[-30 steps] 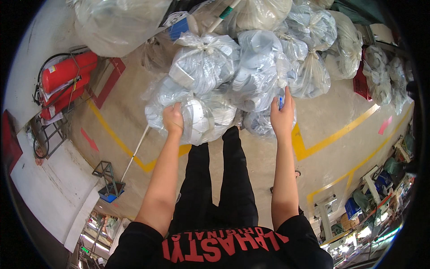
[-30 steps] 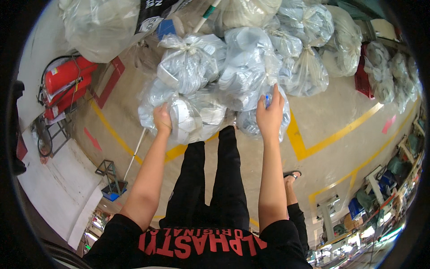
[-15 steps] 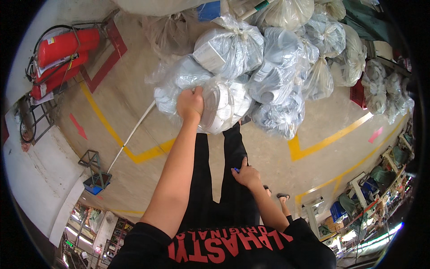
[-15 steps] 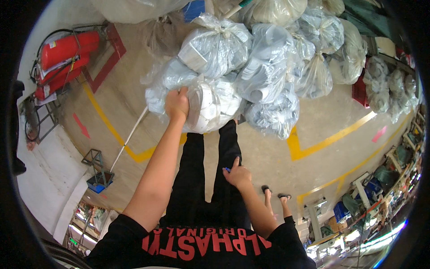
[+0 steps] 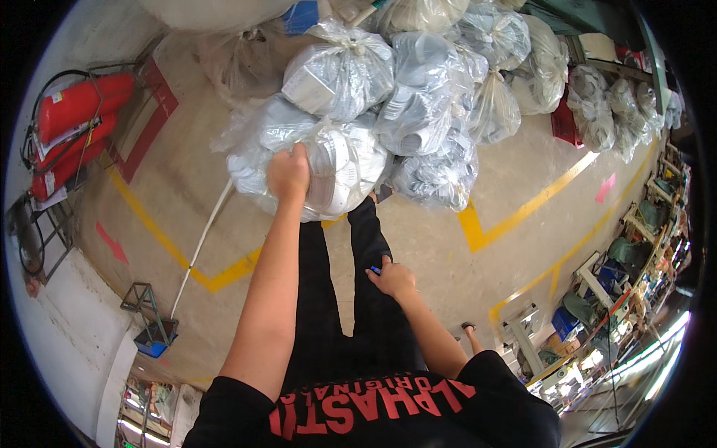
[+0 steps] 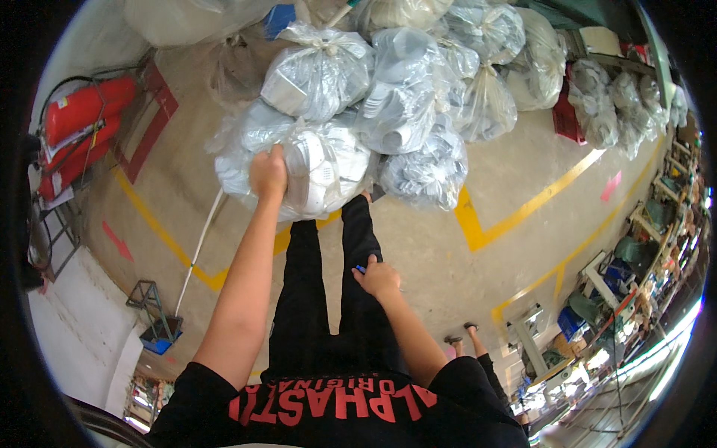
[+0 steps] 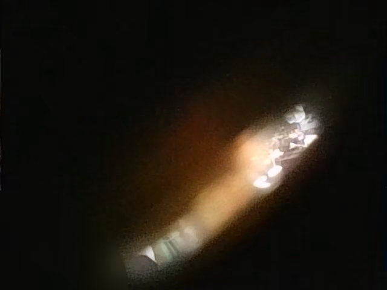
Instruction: The person handles plastic-wrapped items on a table, writes on a small white label with a pen, and places the label on a bag. They then move to a pile of wrapped items on the floor and continue handling and organizing them.
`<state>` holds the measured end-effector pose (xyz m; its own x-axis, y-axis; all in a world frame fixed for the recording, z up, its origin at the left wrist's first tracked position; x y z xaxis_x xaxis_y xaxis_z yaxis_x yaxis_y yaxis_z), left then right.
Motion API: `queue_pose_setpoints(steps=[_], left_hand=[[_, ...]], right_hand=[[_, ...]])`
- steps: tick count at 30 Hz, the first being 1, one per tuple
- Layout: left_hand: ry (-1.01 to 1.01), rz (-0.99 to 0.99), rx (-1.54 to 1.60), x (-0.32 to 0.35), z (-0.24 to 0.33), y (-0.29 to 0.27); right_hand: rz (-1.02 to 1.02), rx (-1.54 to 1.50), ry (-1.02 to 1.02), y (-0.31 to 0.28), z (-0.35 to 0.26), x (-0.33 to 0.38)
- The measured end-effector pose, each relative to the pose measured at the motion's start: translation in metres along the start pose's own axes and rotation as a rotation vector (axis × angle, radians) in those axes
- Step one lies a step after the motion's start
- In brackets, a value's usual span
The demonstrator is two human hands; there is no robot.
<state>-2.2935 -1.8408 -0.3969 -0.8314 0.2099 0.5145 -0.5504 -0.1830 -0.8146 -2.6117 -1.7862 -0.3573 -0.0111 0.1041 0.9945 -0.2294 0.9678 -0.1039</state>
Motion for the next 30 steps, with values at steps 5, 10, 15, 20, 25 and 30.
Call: queue_pose_setpoints(steps=[5, 10, 15, 20, 25, 30], left_hand=[[0.072, -0.006, 0.104, 0.0, -0.012, 0.005], [0.04, -0.264, 0.58, 0.013, -0.007, -0.016], [0.181, -0.305, 0.627, 0.067, 0.033, -0.077], [0.583, -0.013, -0.422, 0.088, 0.086, -0.078], [0.563, -0.212, -0.965, 0.072, 0.12, -0.013], [0.487, -0.267, -1.131, 0.069, 0.141, 0.015]], right_hand=[[0.093, -0.072, -0.001, 0.009, 0.003, -0.004], [0.182, -0.169, -0.006, 0.013, 0.007, -0.005], [0.281, -0.237, -0.031, 0.011, 0.017, -0.004], [0.241, -0.315, -0.042, 0.007, 0.034, -0.01], [0.171, -0.38, -0.041, -0.001, 0.057, -0.022], [0.021, -0.579, -0.206, -0.08, 0.089, -0.037]])
Point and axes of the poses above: each hand's wrist, its own x-axis away from the middle knuckle, its own y-axis out of the palm, z = x × y, the point moved 1 cm from there along -x, towards the middle knuckle, and after that the axes turned 6 degrees about -x, right-handed, at the moved point
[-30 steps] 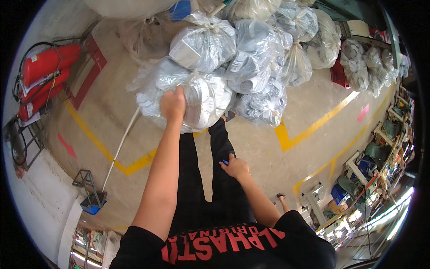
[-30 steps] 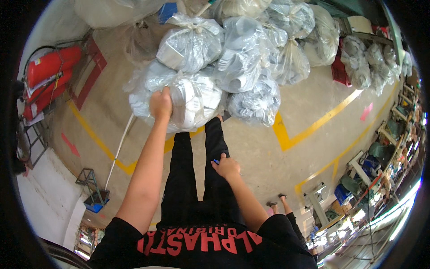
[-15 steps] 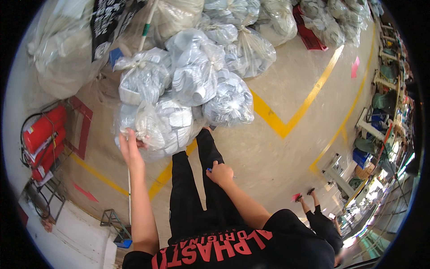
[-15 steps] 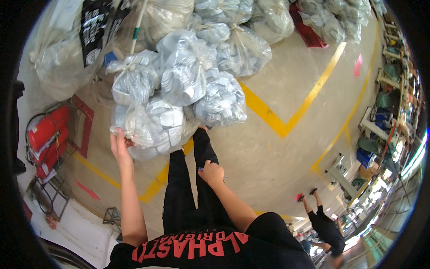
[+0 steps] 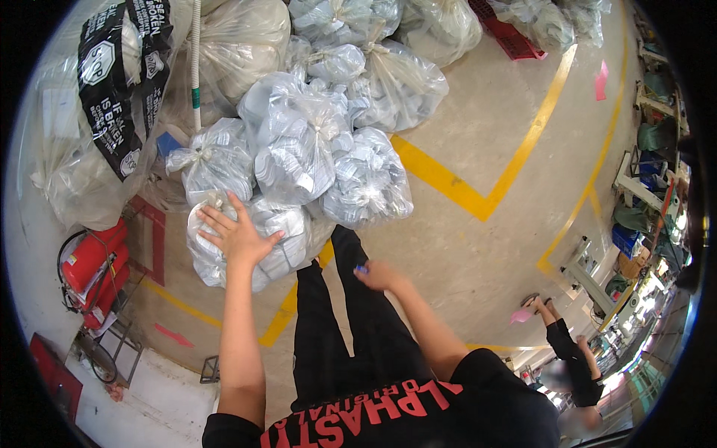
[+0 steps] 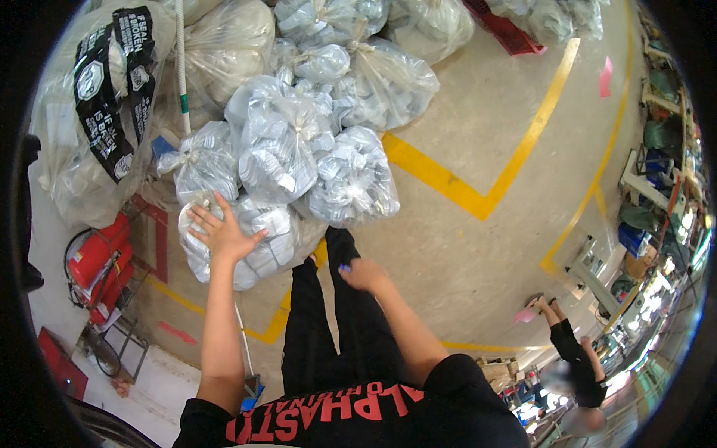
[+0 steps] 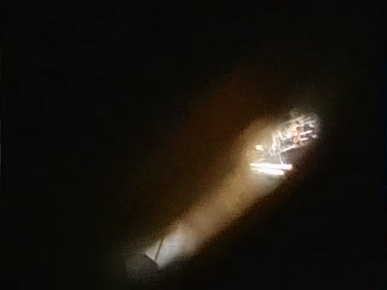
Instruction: The person handles plastic-wrapped items on a table, writes on a small white label with a pen, and places the label on a bag. They then move to a pile of wrapped items on the floor and continue handling and organizing them.
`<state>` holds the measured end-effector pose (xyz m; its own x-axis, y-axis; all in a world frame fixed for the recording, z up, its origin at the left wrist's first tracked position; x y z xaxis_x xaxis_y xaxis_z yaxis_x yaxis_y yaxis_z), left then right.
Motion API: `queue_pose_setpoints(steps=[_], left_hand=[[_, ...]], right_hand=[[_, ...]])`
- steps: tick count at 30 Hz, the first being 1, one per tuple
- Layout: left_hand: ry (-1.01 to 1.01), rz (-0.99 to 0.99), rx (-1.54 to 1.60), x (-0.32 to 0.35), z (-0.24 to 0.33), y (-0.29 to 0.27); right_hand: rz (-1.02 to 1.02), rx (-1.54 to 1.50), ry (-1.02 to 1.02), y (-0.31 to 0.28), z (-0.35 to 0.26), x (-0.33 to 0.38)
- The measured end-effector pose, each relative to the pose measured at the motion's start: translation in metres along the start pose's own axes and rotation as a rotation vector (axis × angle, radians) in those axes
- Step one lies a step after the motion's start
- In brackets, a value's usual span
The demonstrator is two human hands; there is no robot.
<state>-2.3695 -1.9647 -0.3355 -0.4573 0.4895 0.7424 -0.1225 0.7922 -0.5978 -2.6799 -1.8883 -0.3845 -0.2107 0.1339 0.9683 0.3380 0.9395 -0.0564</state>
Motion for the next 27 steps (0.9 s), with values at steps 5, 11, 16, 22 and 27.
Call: queue_pose_setpoints(steps=[5, 11, 16, 22, 27], left_hand=[[0.03, -0.035, -0.051, -0.006, 0.003, -0.005], [0.101, -0.076, -0.08, -0.015, -0.004, -0.003], [0.159, -0.031, -0.11, -0.018, -0.007, 0.001], [0.177, -0.032, -0.084, -0.023, -0.009, 0.006], [0.195, -0.042, -0.053, -0.022, -0.01, 0.004]], right_hand=[[-0.005, -0.389, -0.124, -0.156, -0.044, -0.022], [0.958, -0.254, -0.518, -0.294, -0.124, -0.129], [0.788, -0.488, -0.393, -0.332, -0.159, -0.196], [0.813, 0.022, -0.151, -0.302, -0.187, -0.219], [0.926, 0.119, -0.297, -0.274, -0.188, -0.197]])
Point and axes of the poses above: each hand's wrist, its own x-axis away from the middle knuckle, its own y-axis out of the palm, z = x × y, the point moved 1 cm from there along -x, towards the middle knuckle, and after that the axes turned 6 degrees about -x, right-handed, at the moved point
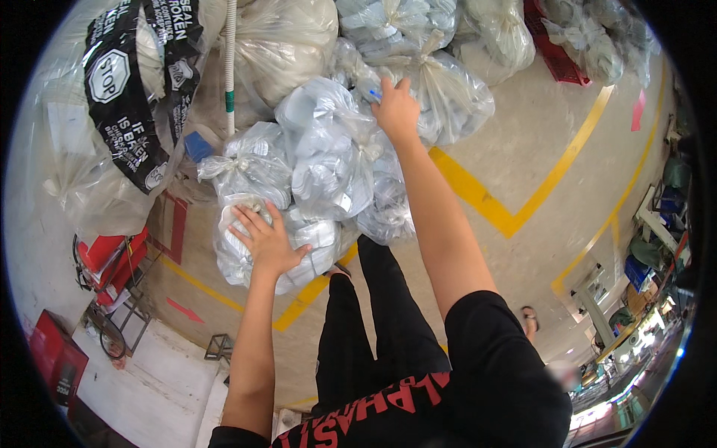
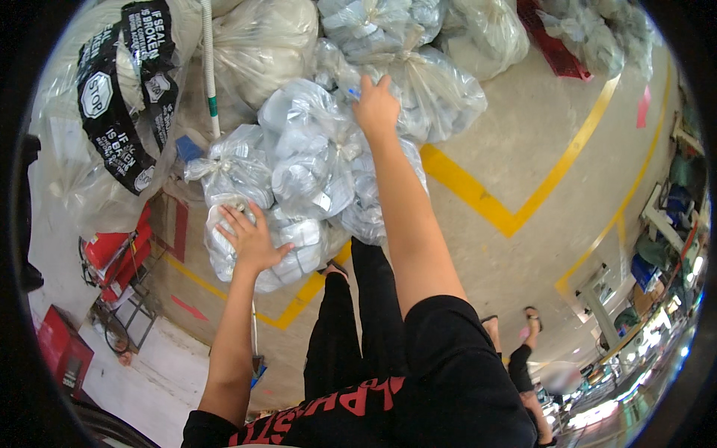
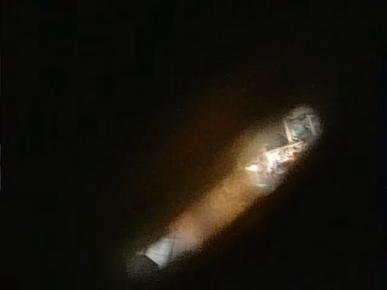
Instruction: The person handles plastic-wrapped items on a table, writes on a small white label with a pen, and places the label on a bag. They then move to a pile of wrapped items on the floor and continue handling and organizing them.
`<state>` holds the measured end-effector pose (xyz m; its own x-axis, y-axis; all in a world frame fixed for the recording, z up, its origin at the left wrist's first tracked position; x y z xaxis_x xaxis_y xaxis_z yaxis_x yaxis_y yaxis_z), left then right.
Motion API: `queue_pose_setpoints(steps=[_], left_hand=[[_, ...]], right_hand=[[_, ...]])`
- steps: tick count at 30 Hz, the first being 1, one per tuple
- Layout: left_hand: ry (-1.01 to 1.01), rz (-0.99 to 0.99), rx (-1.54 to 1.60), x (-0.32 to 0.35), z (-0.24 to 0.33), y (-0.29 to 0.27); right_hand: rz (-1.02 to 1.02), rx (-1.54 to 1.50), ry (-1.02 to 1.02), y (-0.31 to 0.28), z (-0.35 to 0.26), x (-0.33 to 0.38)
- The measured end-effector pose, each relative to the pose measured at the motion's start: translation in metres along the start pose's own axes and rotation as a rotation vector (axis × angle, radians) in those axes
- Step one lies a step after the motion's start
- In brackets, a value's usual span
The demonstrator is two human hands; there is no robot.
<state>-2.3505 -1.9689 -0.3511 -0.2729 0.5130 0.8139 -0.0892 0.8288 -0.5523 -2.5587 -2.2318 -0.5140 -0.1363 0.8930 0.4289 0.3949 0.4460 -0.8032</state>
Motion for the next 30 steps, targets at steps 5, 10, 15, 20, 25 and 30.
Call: queue_pose_setpoints(steps=[5, 10, 15, 20, 25, 30], left_hand=[[-0.025, -0.009, 0.001, 0.001, 0.004, -0.007], [-0.047, -0.034, -0.006, 0.001, 0.007, -0.012], [-0.051, -0.087, -0.065, -0.002, 0.009, -0.015], [-0.055, -0.093, -0.089, -0.005, 0.01, -0.012], [-0.012, -0.019, -0.068, -0.003, 0.003, -0.003], [0.019, 0.0, -0.067, -0.009, -0.004, 0.008]], right_hand=[[0.208, -0.004, -0.31, -0.03, 0.006, 0.053], [0.355, 0.122, -0.672, -0.09, 0.018, 0.126], [0.533, -0.028, -0.726, -0.164, 0.021, 0.191], [0.707, -0.026, -0.839, -0.219, 0.018, 0.256], [0.733, -0.101, -0.914, -0.227, -0.006, 0.31], [0.762, -0.2, -0.927, -0.224, -0.033, 0.344]])
Point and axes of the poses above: each hand's wrist, its own x-axis away from the middle knuckle, its own y-axis out of the palm, z = x × y, the point moved 1 cm from there along -x, towards the middle knuckle, and after that the axes turned 6 degrees about -x, right-handed, at the moved point
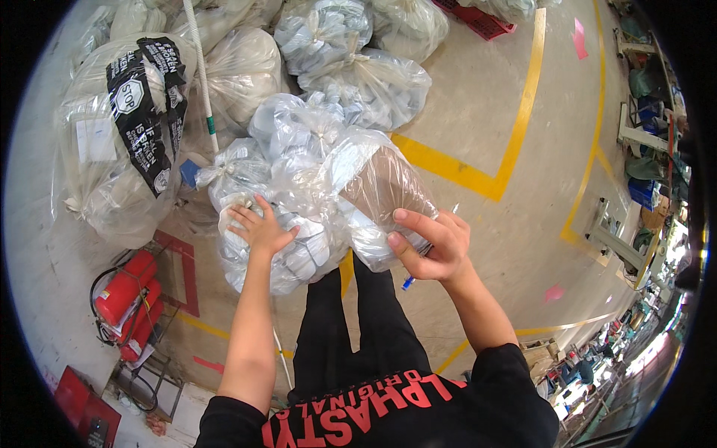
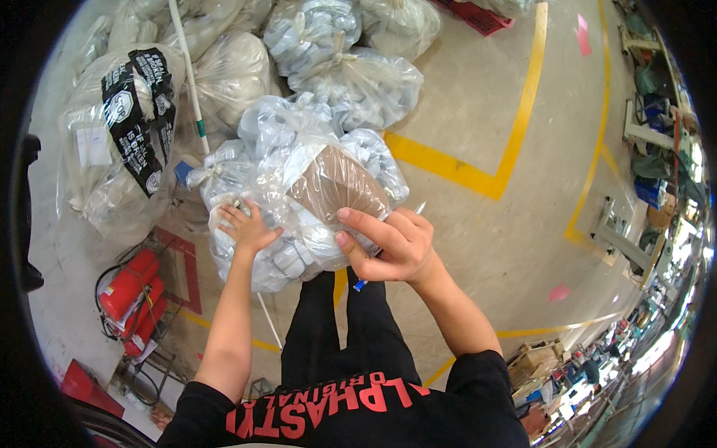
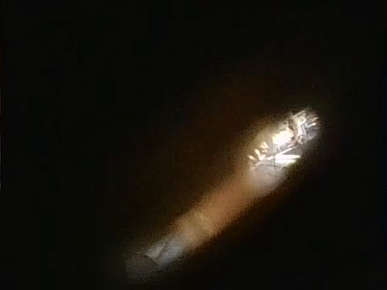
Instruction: The person handles plastic-wrapped items on a table, writes on a small white label with a pen, and places the label on a bag. They then move to a pile of wrapped items on the floor and continue handling and organizing them.
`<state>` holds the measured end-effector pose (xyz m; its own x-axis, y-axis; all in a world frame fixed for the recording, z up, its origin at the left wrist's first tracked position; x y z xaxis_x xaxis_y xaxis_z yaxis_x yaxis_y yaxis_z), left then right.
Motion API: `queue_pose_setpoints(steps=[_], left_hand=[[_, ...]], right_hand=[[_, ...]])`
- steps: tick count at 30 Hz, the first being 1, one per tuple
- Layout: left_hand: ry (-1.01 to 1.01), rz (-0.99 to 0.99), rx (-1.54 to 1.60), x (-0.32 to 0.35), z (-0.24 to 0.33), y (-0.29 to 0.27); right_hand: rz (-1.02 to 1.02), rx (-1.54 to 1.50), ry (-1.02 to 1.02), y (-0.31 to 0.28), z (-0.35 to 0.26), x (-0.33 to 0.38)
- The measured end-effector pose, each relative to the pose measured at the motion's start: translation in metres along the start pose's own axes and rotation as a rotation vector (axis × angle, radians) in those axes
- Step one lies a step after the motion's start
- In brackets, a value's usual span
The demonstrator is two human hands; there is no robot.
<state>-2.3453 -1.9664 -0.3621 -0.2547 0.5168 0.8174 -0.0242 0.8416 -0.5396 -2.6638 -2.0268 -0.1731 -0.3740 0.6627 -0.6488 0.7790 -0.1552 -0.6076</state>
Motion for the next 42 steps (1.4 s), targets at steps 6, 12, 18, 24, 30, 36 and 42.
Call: queue_pose_setpoints(steps=[6, 12, 18, 24, 30, 36, 42], left_hand=[[0.021, 0.029, -0.016, -0.004, -0.009, 0.01], [0.0, 0.057, 0.053, -0.005, -0.006, 0.012], [0.024, 0.052, -0.027, -0.003, -0.01, 0.007], [-0.016, 0.019, 0.02, -0.004, -0.003, 0.001], [-0.036, 0.021, -0.001, -0.01, -0.003, 0.008], [-0.045, 0.04, 0.032, -0.012, -0.002, 0.01], [-0.035, 0.033, -0.019, 0.001, 0.001, -0.001]], right_hand=[[0.066, -0.178, 0.294, 0.009, -0.015, 0.006], [0.281, -0.906, 1.479, 0.041, -0.026, 0.033], [0.426, -1.423, 1.633, 0.059, -0.035, 0.046], [0.331, -1.62, 1.638, 0.069, -0.037, 0.056], [0.092, -1.414, 1.62, 0.071, -0.041, 0.057], [-0.061, -1.345, 1.54, 0.062, -0.044, 0.056], [0.003, -1.2, 1.584, 0.061, -0.039, 0.057]])
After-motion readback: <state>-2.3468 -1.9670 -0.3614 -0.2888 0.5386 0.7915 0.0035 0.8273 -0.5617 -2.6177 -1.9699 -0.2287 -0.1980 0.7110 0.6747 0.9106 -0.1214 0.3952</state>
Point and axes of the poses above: each hand's wrist, its own x-axis away from the middle knuckle, its own y-axis out of the palm, z = x × y, the point moved 1 cm from there along -x, towards the middle knuckle, and after that the axes turned 6 degrees about -x, right-handed, at the moved point
